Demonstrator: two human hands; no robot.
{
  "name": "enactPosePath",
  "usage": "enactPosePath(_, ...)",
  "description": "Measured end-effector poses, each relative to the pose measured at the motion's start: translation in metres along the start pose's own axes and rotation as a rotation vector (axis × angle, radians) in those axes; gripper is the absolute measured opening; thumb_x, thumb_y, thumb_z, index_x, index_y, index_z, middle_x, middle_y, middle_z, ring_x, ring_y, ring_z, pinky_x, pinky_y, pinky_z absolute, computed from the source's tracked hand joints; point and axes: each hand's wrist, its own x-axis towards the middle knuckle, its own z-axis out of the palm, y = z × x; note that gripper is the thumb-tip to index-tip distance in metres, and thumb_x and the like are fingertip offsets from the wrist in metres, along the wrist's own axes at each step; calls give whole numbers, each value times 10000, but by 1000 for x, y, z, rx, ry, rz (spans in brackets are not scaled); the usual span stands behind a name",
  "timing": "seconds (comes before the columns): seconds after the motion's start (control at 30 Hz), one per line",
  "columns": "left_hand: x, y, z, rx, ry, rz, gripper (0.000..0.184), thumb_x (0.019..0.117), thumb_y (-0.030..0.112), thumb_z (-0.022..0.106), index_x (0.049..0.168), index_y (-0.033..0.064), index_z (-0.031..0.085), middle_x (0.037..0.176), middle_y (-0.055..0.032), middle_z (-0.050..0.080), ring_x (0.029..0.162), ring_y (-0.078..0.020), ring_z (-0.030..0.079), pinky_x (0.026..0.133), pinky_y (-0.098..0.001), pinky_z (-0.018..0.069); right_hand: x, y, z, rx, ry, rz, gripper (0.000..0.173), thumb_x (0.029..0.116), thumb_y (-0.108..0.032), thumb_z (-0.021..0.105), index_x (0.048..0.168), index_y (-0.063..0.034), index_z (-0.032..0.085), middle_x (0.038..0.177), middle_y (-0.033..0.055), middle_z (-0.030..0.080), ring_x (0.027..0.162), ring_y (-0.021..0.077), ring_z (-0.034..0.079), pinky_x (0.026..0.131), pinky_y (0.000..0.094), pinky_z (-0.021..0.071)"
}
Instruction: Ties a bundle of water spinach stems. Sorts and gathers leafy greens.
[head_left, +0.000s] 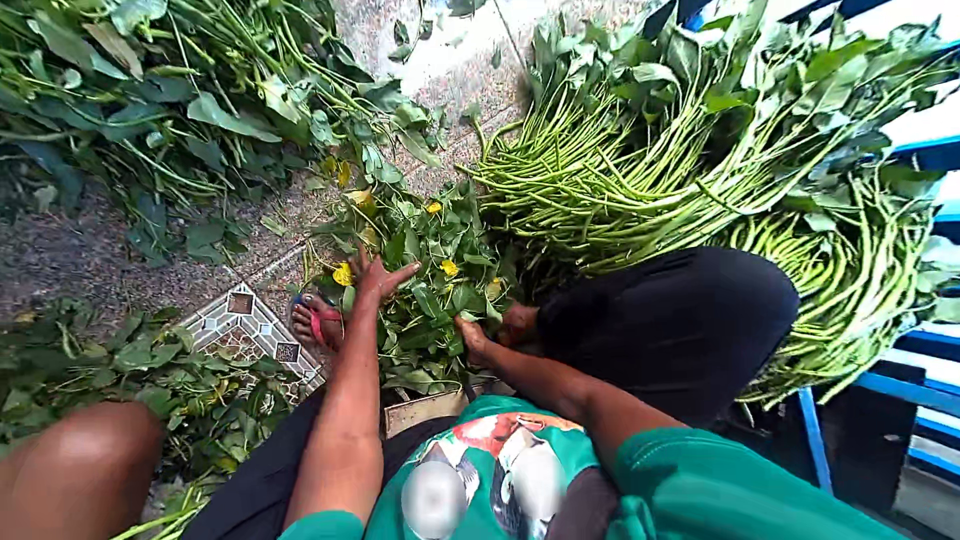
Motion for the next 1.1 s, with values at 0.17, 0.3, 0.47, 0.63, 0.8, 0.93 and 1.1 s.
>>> enactPosePath(0.17, -9, -10, 9, 4, -166, 34, 743, 943, 432, 735, 1479, -21, 493, 1637, -257, 286, 1482, -472, 311, 1179, -643, 304, -10, -23, 32, 73, -13, -22, 545, 1116, -338, 445, 1504, 42, 412, 1497, 267, 489, 1381, 343, 500, 1137, 513, 423)
enactPosePath(0.3, -45, -19, -8, -276, -199, -5, 483, 1053, 155, 548, 1476, -52, 441, 1442, -312, 513, 1340, -415, 504, 1118, -562, 392, -16, -44, 48, -4, -141, -115, 537, 1117, -328, 441, 1476, 70, 445, 1469, 286, 511, 1362, 345, 516, 1135, 484, 427)
enactPosePath(0.47, -77, -13, -56, -379, 52, -90, 505, 1058, 227, 545, 1511, 23, 454, 1504, -232, 500, 1409, -346, 459, 1165, -519, 362, -55, -89, 64, -61, -299, -342, 477, 1108, -319, 473, 1424, 34, 528, 1372, 237, 604, 1260, 292, 590, 1091, 452, 462)
enactPosePath(0.63, -108, 11, -114, -528, 217, 52, 447, 1028, 200, 556, 1421, -7, 509, 1327, -196, 613, 1187, -236, 604, 1011, -438, 502, -113, -133, 80, -68, -449, -451, 462, 1104, -292, 485, 1428, 35, 517, 1368, 232, 602, 1247, 266, 593, 1083, 426, 471)
enactPosePath(0.8, -152, 40, -156, -593, 324, 11, 438, 1061, 199, 488, 1445, -10, 462, 1301, -168, 605, 1118, -189, 607, 944, -403, 527, -147, -167, 90, -189, -548, -590, 485, 1092, -232, 513, 1430, 115, 491, 1464, 287, 526, 1381, 305, 507, 1180, 437, 377)
enactPosePath(0.93, -144, 90, -183, -674, 311, -44, 410, 1102, 295, 402, 1407, 36, 488, 1147, -106, 635, 966, -148, 623, 824, -388, 548, -155, -226, 70, -282, -707, -524, 574, 1129, -372, 372, 1493, 66, 447, 1539, 270, 456, 1443, 332, 441, 1196, 498, 337)
enactPosePath(1.1, -104, 300, -227, -619, 111, 102, 424, 1109, 426, 373, 1279, 95, 575, 1007, -41, 658, 867, -124, 640, 744, -356, 569, -144, -369, -47, -311, -503, -979, 554, 1129, -343, 349, 1494, 62, 443, 1492, 273, 503, 1381, 323, 504, 1148, 477, 408)
